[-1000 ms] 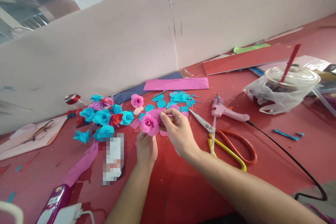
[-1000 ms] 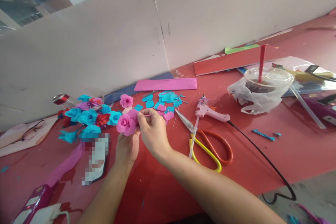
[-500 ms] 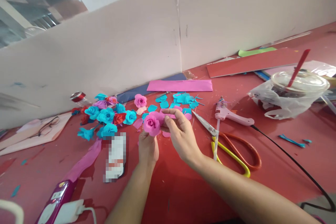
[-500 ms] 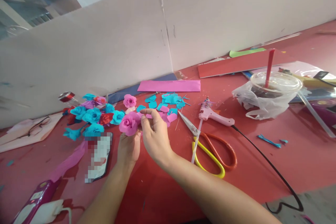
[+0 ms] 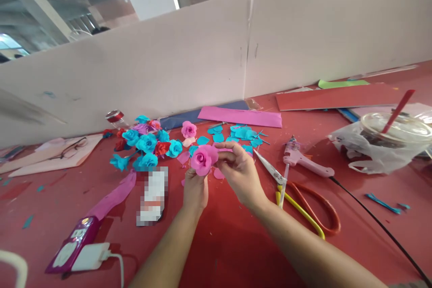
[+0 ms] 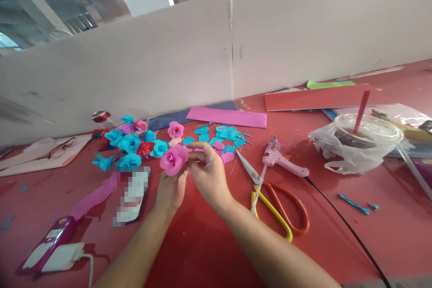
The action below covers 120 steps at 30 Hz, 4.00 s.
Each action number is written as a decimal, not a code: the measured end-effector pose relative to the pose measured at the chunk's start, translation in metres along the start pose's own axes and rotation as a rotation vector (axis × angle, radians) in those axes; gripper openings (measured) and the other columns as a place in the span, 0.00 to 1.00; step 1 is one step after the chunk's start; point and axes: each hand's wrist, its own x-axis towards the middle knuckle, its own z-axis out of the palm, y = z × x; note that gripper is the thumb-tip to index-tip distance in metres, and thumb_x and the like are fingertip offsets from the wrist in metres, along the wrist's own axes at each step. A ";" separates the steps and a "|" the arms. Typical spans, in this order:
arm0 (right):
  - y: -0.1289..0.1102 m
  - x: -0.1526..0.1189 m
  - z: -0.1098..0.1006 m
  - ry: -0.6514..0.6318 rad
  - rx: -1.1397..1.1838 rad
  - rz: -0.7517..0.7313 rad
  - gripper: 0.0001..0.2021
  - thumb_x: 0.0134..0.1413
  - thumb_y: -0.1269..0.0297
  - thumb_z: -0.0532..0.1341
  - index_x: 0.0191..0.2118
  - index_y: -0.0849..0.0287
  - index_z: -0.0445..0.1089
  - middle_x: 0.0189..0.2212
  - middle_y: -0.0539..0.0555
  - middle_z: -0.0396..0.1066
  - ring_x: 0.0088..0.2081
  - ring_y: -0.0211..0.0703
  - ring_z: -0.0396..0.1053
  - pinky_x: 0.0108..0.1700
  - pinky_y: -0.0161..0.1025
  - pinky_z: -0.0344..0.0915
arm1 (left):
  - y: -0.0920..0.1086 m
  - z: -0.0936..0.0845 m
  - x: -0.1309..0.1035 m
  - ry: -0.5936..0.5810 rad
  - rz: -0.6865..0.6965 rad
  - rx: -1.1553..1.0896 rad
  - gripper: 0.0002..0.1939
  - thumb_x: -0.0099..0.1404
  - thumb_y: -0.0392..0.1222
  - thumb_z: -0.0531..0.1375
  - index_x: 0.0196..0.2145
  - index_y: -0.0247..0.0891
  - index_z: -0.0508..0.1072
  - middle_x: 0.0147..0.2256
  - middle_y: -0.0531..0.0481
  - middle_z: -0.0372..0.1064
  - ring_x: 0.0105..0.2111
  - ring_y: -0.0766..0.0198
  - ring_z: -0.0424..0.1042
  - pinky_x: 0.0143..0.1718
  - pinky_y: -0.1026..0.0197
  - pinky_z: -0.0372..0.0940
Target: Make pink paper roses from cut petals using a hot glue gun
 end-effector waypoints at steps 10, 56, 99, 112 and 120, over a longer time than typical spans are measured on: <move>-0.003 0.003 -0.003 0.014 -0.101 -0.075 0.16 0.42 0.78 0.59 0.39 0.55 0.70 0.31 0.49 0.75 0.33 0.39 0.70 0.37 0.37 0.66 | 0.002 0.002 -0.001 -0.021 -0.007 -0.124 0.09 0.43 0.40 0.71 0.23 0.38 0.77 0.24 0.53 0.71 0.36 0.59 0.70 0.45 0.55 0.62; 0.007 0.012 -0.012 -0.046 -0.124 0.212 0.12 0.44 0.60 0.65 0.35 0.59 0.75 0.31 0.53 0.75 0.34 0.42 0.69 0.36 0.38 0.64 | 0.004 -0.003 0.006 -0.085 -0.113 -0.262 0.09 0.44 0.40 0.72 0.22 0.36 0.78 0.23 0.52 0.73 0.25 0.71 0.69 0.30 0.68 0.63; -0.006 -0.015 0.011 0.012 -0.049 0.201 0.15 0.49 0.54 0.62 0.21 0.59 0.66 0.14 0.44 0.59 0.18 0.32 0.51 0.22 0.33 0.47 | 0.008 -0.008 0.003 -0.040 0.124 0.192 0.05 0.53 0.38 0.64 0.23 0.37 0.71 0.19 0.58 0.62 0.23 0.69 0.61 0.28 0.66 0.58; -0.004 -0.004 0.002 0.079 -0.055 0.130 0.13 0.53 0.58 0.57 0.24 0.57 0.74 0.24 0.50 0.70 0.30 0.40 0.63 0.35 0.35 0.58 | -0.001 -0.014 0.010 -0.095 0.125 0.055 0.07 0.56 0.44 0.64 0.29 0.38 0.77 0.26 0.50 0.72 0.27 0.65 0.68 0.33 0.61 0.62; -0.003 -0.012 0.012 0.034 0.032 0.298 0.14 0.44 0.55 0.65 0.18 0.59 0.69 0.19 0.47 0.62 0.25 0.35 0.55 0.31 0.35 0.54 | 0.003 -0.012 0.006 -0.040 0.164 0.161 0.06 0.55 0.43 0.64 0.26 0.39 0.75 0.24 0.54 0.70 0.27 0.66 0.67 0.33 0.62 0.63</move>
